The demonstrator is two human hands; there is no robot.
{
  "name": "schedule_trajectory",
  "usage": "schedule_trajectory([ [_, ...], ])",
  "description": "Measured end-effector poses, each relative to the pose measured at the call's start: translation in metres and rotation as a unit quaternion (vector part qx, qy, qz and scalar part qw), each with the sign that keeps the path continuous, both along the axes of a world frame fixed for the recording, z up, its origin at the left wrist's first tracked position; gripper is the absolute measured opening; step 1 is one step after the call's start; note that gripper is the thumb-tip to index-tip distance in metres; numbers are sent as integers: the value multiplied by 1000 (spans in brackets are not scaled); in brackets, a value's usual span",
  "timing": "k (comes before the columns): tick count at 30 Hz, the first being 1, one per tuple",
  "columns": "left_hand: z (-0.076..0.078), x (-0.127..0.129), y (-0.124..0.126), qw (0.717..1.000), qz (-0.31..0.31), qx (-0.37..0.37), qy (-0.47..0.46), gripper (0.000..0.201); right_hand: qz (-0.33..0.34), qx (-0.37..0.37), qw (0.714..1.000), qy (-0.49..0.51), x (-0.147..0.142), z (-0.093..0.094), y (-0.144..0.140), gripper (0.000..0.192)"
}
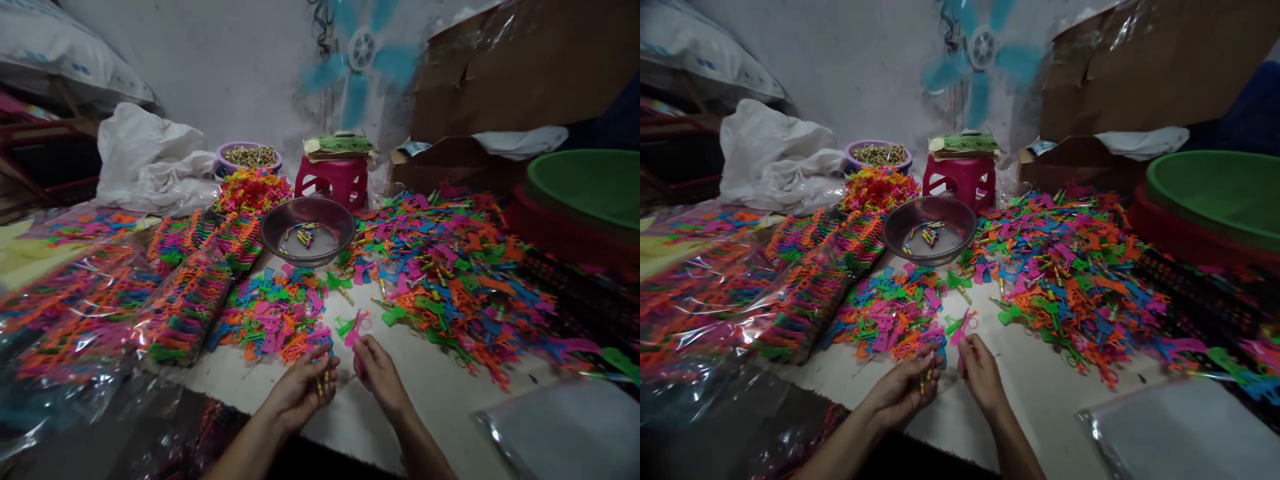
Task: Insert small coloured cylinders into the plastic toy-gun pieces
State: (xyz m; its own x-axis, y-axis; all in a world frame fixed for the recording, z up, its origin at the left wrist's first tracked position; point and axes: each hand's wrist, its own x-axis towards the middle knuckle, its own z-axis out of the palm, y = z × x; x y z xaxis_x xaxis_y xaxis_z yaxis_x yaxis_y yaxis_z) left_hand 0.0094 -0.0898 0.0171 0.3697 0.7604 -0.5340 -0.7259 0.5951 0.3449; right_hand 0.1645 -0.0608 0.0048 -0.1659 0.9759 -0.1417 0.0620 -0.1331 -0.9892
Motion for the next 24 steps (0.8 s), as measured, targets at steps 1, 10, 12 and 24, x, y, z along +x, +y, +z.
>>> schedule_trajectory([
  [1, 1, 0, -1, 1000, -2, 12, 10, 29, 5, 14, 1000, 8, -5, 0, -5, 31],
  [10, 3, 4, -3, 985, -35, 92, 144, 34, -3, 71, 996, -50, -13, 7, -18, 29],
  [12, 4, 4, -3, 979, -24, 104, 175, 37, -7, 76, 995, -60, -12, 10, -20, 29],
  [24, 20, 9, -14, 897, 35, 238, 371, 23, 13, 102, 994, -37, -39, -4, -30, 33],
])
